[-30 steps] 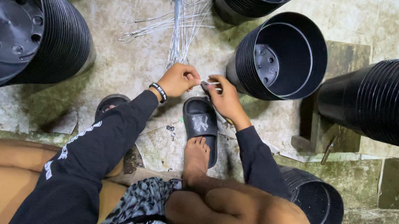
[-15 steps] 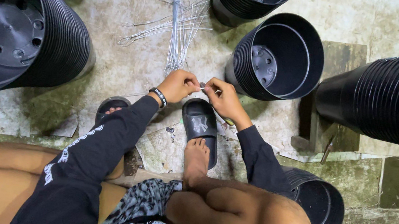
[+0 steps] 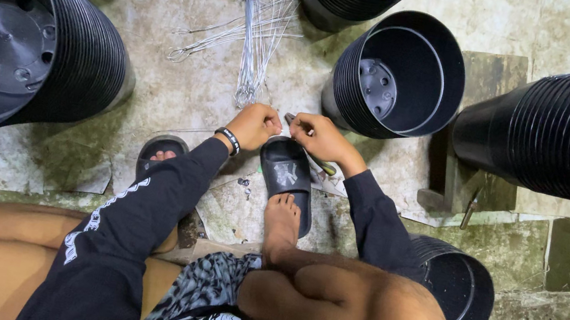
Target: The person sits on the floor and assembles wire hangers into black plastic plant pots. They cut wire pieces with pliers, bend them into loops, and insert them through holes in the pot base, then twist the ends to secure the hanger.
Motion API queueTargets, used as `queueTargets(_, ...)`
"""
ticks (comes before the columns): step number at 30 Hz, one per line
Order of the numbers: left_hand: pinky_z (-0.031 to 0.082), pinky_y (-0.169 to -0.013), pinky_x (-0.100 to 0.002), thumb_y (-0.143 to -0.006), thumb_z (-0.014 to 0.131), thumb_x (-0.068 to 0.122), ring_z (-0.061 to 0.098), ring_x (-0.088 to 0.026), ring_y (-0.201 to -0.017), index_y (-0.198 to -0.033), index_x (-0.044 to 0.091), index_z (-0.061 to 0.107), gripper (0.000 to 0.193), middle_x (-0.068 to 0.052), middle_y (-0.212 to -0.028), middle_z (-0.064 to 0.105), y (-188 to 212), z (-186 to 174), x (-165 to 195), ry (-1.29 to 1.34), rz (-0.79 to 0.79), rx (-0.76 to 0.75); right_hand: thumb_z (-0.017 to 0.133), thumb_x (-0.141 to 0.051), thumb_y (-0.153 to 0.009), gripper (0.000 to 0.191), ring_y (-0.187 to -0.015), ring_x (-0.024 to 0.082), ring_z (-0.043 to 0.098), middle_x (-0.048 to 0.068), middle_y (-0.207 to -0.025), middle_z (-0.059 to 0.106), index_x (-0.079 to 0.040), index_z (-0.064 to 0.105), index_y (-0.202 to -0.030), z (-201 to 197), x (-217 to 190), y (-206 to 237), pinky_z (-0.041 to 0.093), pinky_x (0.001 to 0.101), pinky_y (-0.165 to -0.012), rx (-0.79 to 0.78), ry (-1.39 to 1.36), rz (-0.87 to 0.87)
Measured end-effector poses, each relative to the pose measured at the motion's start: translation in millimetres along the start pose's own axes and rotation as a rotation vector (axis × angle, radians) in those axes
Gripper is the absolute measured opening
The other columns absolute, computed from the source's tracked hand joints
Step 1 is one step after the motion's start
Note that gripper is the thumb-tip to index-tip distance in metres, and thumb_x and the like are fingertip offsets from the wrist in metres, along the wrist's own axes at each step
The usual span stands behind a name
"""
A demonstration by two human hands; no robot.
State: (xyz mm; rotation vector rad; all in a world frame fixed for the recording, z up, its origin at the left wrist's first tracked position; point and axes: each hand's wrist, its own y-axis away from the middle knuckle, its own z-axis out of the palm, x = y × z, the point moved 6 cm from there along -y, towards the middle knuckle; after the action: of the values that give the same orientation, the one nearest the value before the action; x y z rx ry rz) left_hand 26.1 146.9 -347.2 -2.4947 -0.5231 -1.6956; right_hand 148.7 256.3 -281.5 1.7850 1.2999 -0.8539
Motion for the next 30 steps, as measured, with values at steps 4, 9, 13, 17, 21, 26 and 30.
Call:
queueTargets(4,0.058,-0.074,-0.036,-0.085,0.064,0.001,0.074,-0.027,-0.076,-0.084,0.001,0.075,0.011,-0.017,-0.081,0.075,1.5,5.4,6.7,0.027,0.077,0.006,0.058,-0.012,-0.098,0.019,-0.084,0.016,0.071,0.010,-0.093,0.076,0.002,0.070,-0.104,10.1,8.5,-8.1,0.057,0.0320,-0.079,-0.110,-0.084,0.071)
queueTargets(9,0.057,-0.073,-0.038,-0.084,0.068,0.004,0.074,-0.031,-0.074,-0.084,0.001,0.075,0.008,-0.021,-0.078,0.072,5.1,12.7,2.3,-0.026,-0.022,-0.071,0.055,-0.012,-0.099,0.023,-0.078,0.017,0.076,0.012,-0.087,0.079,0.006,0.069,-0.095,27.3,20.3,-14.3,0.060,0.0316,-0.075,-0.317,-0.132,0.217)
queueTargets(13,0.058,-0.075,-0.036,-0.083,0.063,0.002,0.075,-0.029,-0.075,-0.084,0.002,0.077,0.014,-0.018,-0.079,0.075,6.2,15.6,4.4,-0.012,0.038,-0.080,0.054,-0.006,-0.096,0.021,-0.075,0.017,0.076,0.012,-0.085,0.079,0.007,0.069,-0.089,27.1,20.5,-14.0,0.061,0.0306,-0.073,-0.383,-0.111,0.231)
queueTargets(17,0.058,-0.070,-0.033,-0.083,0.069,0.005,0.074,-0.022,-0.070,-0.086,0.002,0.078,0.010,-0.014,-0.076,0.075,5.5,17.9,-7.0,-0.005,-0.045,-0.109,0.053,-0.006,-0.098,0.021,-0.076,0.017,0.077,0.012,-0.085,0.079,0.007,0.069,-0.090,27.0,19.4,-13.2,0.061,0.0300,-0.072,-0.402,-0.161,0.245)
queueTargets(21,0.057,-0.061,-0.031,-0.087,0.072,0.007,0.069,-0.015,-0.061,-0.089,-0.001,0.077,0.009,-0.010,-0.070,0.074,3.3,24.0,-24.3,0.142,-0.179,-0.203,0.056,-0.006,-0.098,0.018,-0.078,0.017,0.076,0.012,-0.086,0.077,0.005,0.071,-0.097,26.3,16.8,-12.3,0.062,0.0295,-0.072,-0.419,-0.263,0.271)
queueTargets(26,0.057,-0.061,-0.029,-0.088,0.067,0.003,0.069,-0.012,-0.062,-0.090,0.000,0.076,0.010,-0.008,-0.072,0.075,0.7,26.0,-36.0,0.263,-0.193,-0.317,0.059,-0.007,-0.099,0.018,-0.079,0.016,0.077,0.012,-0.086,0.078,0.006,0.071,-0.097,23.7,11.2,-10.7,0.061,0.0295,-0.073,-0.451,-0.232,0.252)
queueTargets(30,0.057,-0.066,-0.032,-0.084,0.063,0.003,0.070,-0.017,-0.066,-0.087,0.002,0.079,0.016,-0.012,-0.074,0.076,1.1,19.2,-31.3,0.068,-0.082,-0.221,0.057,-0.007,-0.100,0.019,-0.080,0.017,0.076,0.012,-0.088,0.078,0.006,0.070,-0.098,27.0,6.3,-12.1,0.061,0.0294,-0.074,-0.468,-0.281,0.256)
